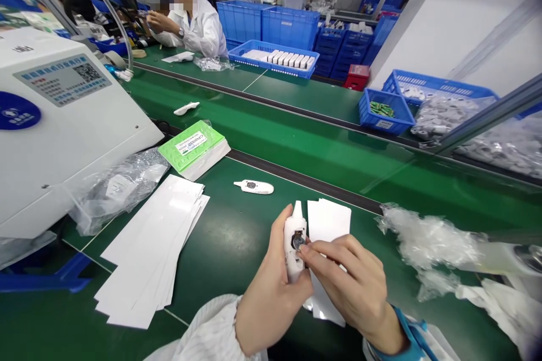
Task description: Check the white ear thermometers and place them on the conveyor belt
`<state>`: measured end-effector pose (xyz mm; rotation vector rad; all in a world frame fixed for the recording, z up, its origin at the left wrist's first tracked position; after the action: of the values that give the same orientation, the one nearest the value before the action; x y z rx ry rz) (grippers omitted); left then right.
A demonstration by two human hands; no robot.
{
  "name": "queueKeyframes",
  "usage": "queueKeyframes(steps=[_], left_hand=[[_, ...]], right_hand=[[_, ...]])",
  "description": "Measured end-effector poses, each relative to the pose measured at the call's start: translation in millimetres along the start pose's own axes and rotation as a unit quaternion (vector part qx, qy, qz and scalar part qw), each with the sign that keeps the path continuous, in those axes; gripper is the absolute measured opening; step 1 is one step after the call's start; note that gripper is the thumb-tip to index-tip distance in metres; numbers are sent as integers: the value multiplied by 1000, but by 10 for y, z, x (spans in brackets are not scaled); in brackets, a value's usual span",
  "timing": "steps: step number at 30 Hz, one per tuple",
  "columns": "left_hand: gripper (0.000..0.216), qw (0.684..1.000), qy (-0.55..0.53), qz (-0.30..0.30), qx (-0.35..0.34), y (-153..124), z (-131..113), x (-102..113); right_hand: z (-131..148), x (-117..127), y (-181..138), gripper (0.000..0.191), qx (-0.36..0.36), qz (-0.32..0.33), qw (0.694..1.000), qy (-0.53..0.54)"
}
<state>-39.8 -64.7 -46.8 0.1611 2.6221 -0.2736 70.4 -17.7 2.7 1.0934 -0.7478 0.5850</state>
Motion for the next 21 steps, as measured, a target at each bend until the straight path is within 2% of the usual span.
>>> queueKeyframes(steps=[4,11,21], left_hand=[[85,1000,-16,-2,-14,-1,2,16],[81,999,42,2,31,-12,-7,-9],[81,999,44,8,31,6,-38,-28]], right_hand=[[9,10,2,30,3,-4,1000,-8],[-25,6,-91,34,20,20,1000,-14],[18,78,51,33,31,11,999,-40]])
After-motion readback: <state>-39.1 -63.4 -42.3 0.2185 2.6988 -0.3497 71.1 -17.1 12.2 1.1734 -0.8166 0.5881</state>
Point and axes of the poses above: each hand's wrist, its own y-axis towards the middle knuckle, its own x-axis out of the back of the hand, z = x × y, the point moved 5 cm from there along y, towards the middle knuckle, and after that the axes turned 13 degrees about z, right-handed, at the moved point
